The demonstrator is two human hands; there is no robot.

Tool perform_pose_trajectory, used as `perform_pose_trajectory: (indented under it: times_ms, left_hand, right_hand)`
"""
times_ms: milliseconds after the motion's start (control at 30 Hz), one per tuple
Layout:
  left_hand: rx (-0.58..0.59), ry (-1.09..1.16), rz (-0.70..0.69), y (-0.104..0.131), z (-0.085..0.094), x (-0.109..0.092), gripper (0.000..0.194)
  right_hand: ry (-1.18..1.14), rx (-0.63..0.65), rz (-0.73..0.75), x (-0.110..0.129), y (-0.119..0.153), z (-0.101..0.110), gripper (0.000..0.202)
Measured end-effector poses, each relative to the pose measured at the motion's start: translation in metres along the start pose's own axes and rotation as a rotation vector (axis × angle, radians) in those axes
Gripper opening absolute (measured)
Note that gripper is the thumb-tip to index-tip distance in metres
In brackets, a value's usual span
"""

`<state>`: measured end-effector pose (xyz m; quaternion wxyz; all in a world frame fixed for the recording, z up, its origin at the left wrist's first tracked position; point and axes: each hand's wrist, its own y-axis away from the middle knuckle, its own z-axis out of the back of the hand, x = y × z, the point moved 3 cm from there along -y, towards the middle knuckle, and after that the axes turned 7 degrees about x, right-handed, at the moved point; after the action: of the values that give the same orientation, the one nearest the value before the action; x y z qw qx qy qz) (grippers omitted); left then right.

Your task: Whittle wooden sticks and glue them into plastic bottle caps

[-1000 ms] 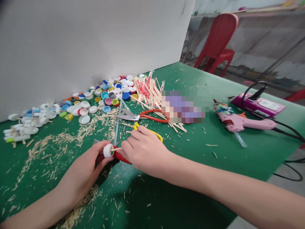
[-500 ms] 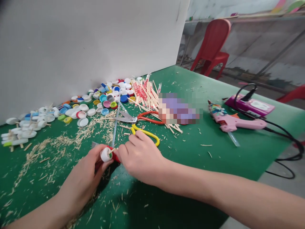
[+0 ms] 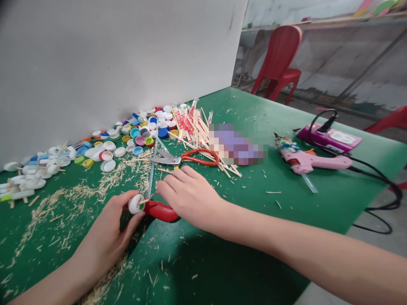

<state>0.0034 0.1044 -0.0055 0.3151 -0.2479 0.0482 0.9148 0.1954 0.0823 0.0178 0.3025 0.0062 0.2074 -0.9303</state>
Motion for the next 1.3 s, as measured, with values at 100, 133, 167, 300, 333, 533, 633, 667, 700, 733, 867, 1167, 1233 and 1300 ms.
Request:
perform_pose_trajectory:
  times_ms: [100,133,167,300,333,533,633,667,700,733,867,1167,1233,1300]
  left_hand:
    - [0.029,-0.01,-0.051,0.0,0.002,-0.001,0.029]
    - [0.037,-0.011,-0.065,0.0,0.002,-0.001,0.03]
    - [0.042,-0.011,-0.075,-0.001,0.003,-0.002,0.03]
    - [0.046,-0.012,-0.112,0.0,0.003,-0.003,0.033]
    - [0.041,-0.016,-0.116,0.0,0.002,-0.003,0.033]
    - [0.021,-0.02,-0.148,0.0,0.001,-0.002,0.031]
    - [0.029,-0.009,-0.137,0.0,0.002,-0.002,0.034]
    - [0.029,-0.006,-0.134,0.0,0.002,-0.002,0.035]
    - [0.028,-0.002,-0.141,0.0,0.003,-0.003,0.035]
    - [0.025,-0.001,-0.158,0.0,0.004,-0.004,0.034]
    - [-0.02,-0.033,-0.249,0.001,0.006,-0.007,0.03]
    - [-0.031,-0.098,-0.296,0.0,0.015,-0.01,0.021]
    - [-0.031,-0.15,-0.418,0.005,0.016,-0.023,0.02]
    - [-0.049,-0.216,-0.563,0.015,0.013,-0.036,0.016]
  right_hand:
    - [0.017,-0.023,-0.006,-0.002,-0.002,0.001,0.023]
    - [0.005,-0.044,0.012,-0.001,-0.002,0.002,0.024]
    - [-0.02,-0.062,0.032,0.0,-0.003,0.004,0.025]
    - [-0.168,-0.024,0.093,0.004,-0.004,0.005,0.024]
    - [-0.199,-0.006,0.112,0.005,-0.004,0.004,0.023]
    - [-0.306,0.03,0.121,0.007,-0.005,0.003,0.029]
    - [-0.44,0.058,0.092,0.005,-0.006,0.005,0.029]
    - [-0.51,0.064,0.063,0.004,-0.006,0.005,0.027]
    - [-0.581,0.065,0.026,0.002,-0.006,0.006,0.023]
    - [-0.642,0.062,-0.014,-0.001,-0.007,0.006,0.02]
    - [-0.706,0.043,-0.085,-0.015,-0.006,0.008,0.015]
    - [-0.41,0.098,-0.02,-0.045,-0.013,0.03,0.023]
    - [-0.386,0.126,0.035,-0.043,-0.025,0.03,0.026]
    - [-0.37,0.166,0.084,-0.041,-0.039,0.026,0.029]
